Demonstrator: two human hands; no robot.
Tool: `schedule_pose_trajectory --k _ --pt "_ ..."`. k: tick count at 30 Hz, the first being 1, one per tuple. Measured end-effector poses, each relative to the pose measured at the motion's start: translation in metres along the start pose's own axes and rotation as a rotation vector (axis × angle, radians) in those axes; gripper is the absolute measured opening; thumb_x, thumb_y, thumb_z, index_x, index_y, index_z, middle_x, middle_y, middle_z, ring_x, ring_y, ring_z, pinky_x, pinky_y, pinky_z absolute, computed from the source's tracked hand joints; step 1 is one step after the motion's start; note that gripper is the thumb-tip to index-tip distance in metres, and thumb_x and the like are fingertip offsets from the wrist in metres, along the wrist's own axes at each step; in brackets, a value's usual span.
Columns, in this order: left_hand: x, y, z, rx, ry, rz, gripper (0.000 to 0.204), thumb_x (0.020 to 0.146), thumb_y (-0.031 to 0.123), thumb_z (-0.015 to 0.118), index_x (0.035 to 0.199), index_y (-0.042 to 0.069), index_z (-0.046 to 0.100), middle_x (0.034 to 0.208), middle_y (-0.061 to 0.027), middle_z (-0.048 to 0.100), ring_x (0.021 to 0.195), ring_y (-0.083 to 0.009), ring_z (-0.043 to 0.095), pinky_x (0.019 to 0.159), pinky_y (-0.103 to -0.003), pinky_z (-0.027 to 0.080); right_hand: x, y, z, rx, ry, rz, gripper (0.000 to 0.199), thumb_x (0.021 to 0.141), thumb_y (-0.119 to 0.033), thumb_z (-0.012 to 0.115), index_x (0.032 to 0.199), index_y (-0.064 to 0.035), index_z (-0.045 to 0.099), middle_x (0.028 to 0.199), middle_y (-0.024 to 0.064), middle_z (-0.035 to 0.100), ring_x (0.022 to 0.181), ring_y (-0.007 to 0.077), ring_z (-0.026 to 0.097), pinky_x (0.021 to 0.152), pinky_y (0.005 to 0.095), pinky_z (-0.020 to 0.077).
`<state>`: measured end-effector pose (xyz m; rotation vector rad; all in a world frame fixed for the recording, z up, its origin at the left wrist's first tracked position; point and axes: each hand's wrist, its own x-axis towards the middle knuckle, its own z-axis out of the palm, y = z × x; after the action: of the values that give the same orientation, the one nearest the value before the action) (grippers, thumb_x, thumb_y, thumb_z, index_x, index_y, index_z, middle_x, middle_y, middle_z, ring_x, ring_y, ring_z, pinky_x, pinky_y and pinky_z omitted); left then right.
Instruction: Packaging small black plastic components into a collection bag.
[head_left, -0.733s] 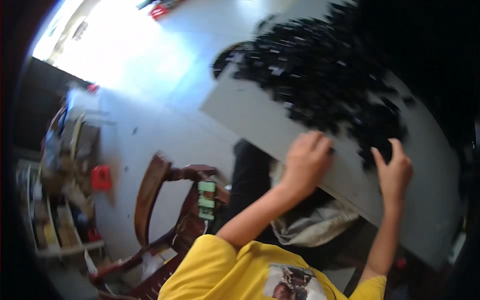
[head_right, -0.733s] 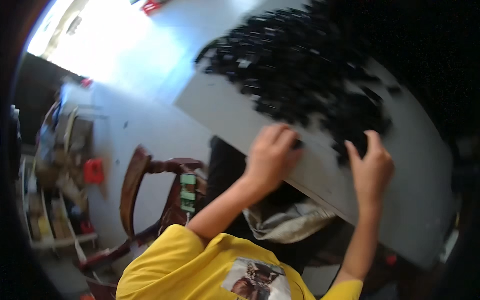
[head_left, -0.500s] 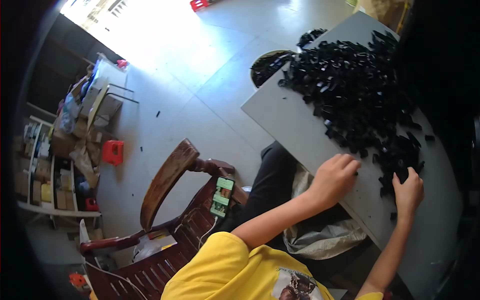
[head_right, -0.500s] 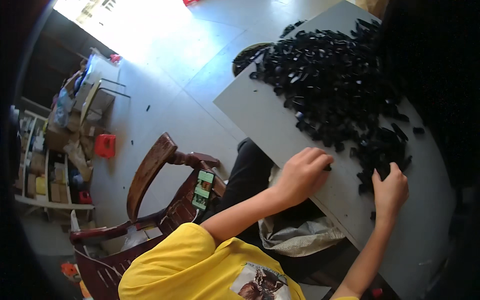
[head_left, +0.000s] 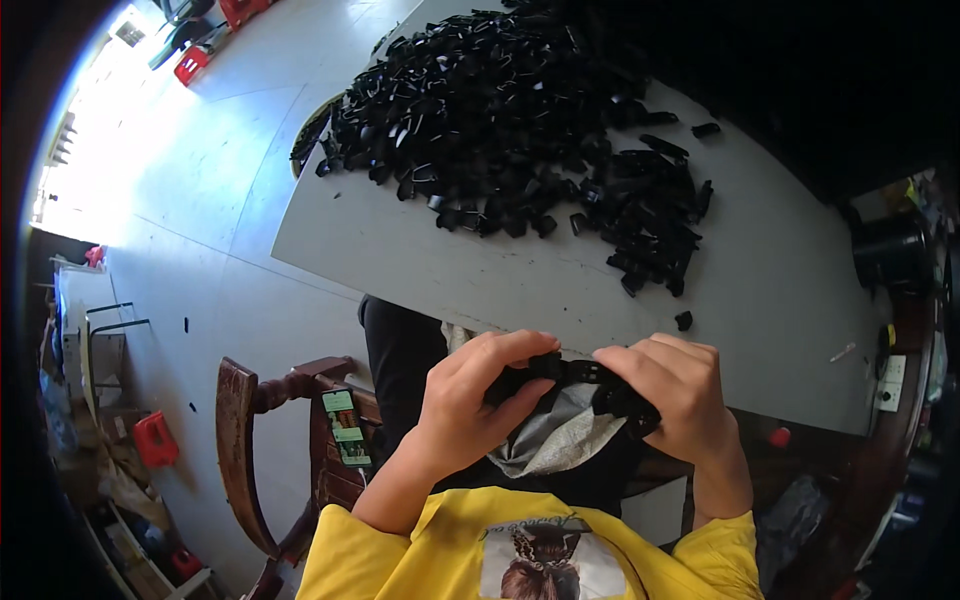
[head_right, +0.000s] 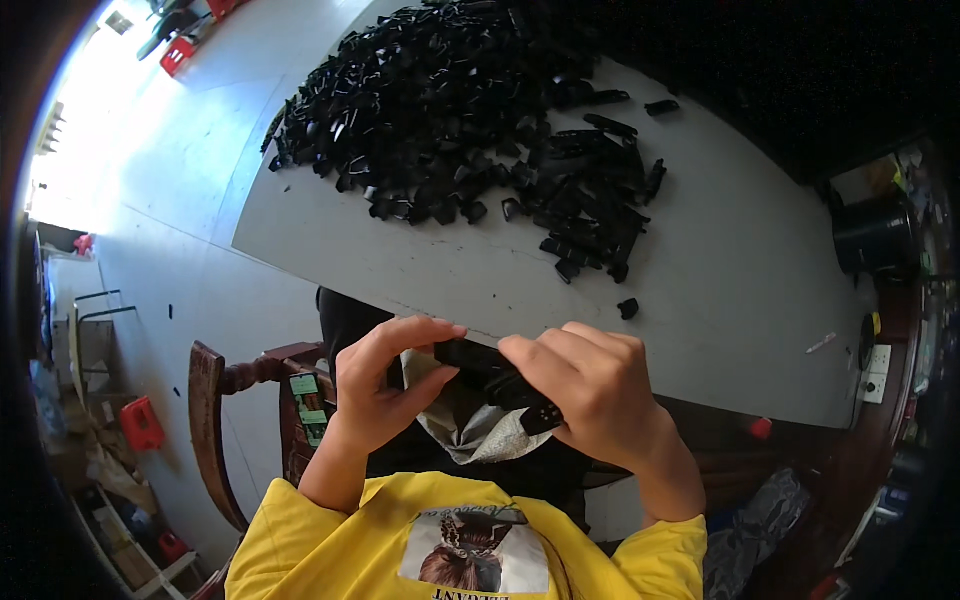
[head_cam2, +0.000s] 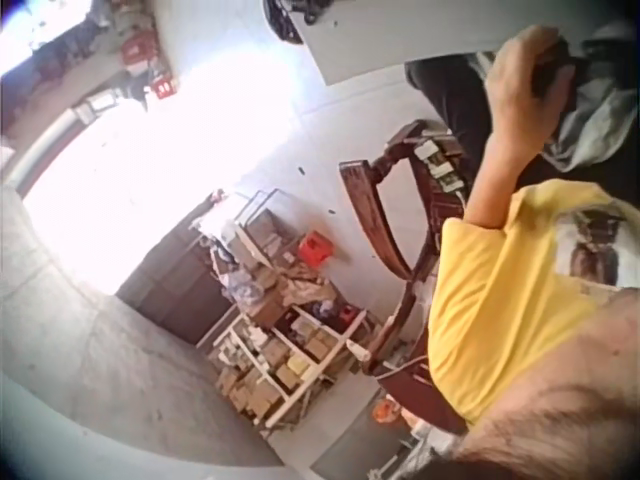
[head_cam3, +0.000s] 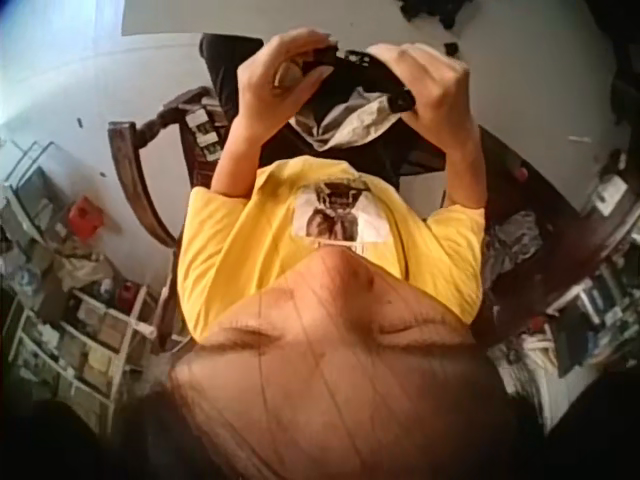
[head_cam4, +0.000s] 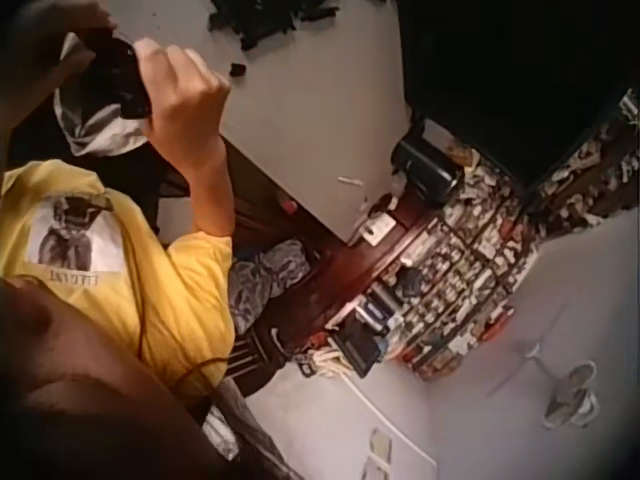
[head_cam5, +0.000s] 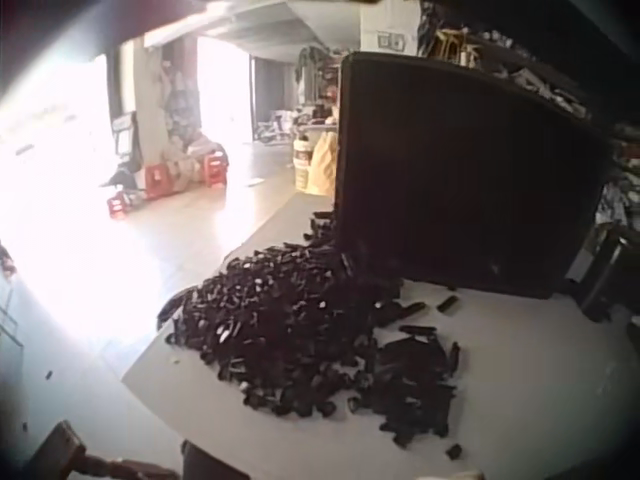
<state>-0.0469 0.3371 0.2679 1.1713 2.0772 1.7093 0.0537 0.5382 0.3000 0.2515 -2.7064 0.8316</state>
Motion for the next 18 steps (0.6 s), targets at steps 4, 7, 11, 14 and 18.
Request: schedule_pose_trajectory --k 4,7,11,14,18 --pt "0.001 0.008 -0.001 0.061 -0.027 0.068 0.04 0.068 -0.008 0.073 0.106 -0.001 0.061 0.1 -0.0109 0.07 0.086 -0.0217 0.067 0.076 -0.029 0.052 0.0 -0.005 -0.003 -0.086 -0.022 -0.025 0.035 0.065 -0.021 0.072 0.095 -0.0037 0.067 0.068 0.0059 0.059 0.056 0.0212 0.057 0.048 0.031 0.0435" --pt "0.0 0.009 0.0 0.084 -0.036 0.103 0.038 0.067 -0.008 0.073 0.103 -0.001 0.061 0.1 -0.0129 0.07 0.086 -0.022 0.068 0.074 -0.029 0.052 -0.003 -0.006 -0.003 -0.125 -0.04 -0.051 0.034 0.064 -0.02 0.072 0.094 -0.0041 0.068 0.068 0.0049 0.059 0.055 0.0206 0.057 0.047 0.0307 0.043" --pt "-0.002 0.005 0.003 0.025 -0.028 0.146 0.038 0.064 -0.009 0.075 0.099 -0.002 0.061 0.098 -0.0149 0.07 0.087 -0.024 0.068 0.074 -0.031 0.053 -0.005 -0.007 0.001 -0.179 -0.051 -0.073 0.033 0.063 -0.019 0.072 0.093 -0.0051 0.069 0.068 0.0036 0.06 0.055 0.0183 0.056 0.046 0.0303 0.042" --pt "-0.007 0.005 0.008 -0.056 -0.079 0.133 0.028 0.079 0.005 0.072 0.102 -0.004 0.059 0.103 -0.0194 0.068 0.094 -0.0274 0.067 0.082 -0.035 0.053 -0.009 -0.009 0.008 -0.129 -0.011 -0.11 0.028 0.067 -0.014 0.068 0.094 -0.0072 0.069 0.067 0.0009 0.056 0.055 0.0155 0.054 0.044 0.0287 0.0407" --pt "-0.011 0.013 0.024 -0.724 -0.19 -0.267 0.055 0.101 0.043 0.037 0.112 -0.008 0.051 0.109 -0.0269 0.063 0.105 -0.0314 0.063 0.095 -0.04 0.048 -0.018 -0.027 0.027 -0.065 -0.042 -0.267 0.024 0.07 -0.009 0.065 0.093 -0.0075 0.071 0.07 0.0 0.06 0.057 0.014 0.057 0.047 0.0265 0.0461"
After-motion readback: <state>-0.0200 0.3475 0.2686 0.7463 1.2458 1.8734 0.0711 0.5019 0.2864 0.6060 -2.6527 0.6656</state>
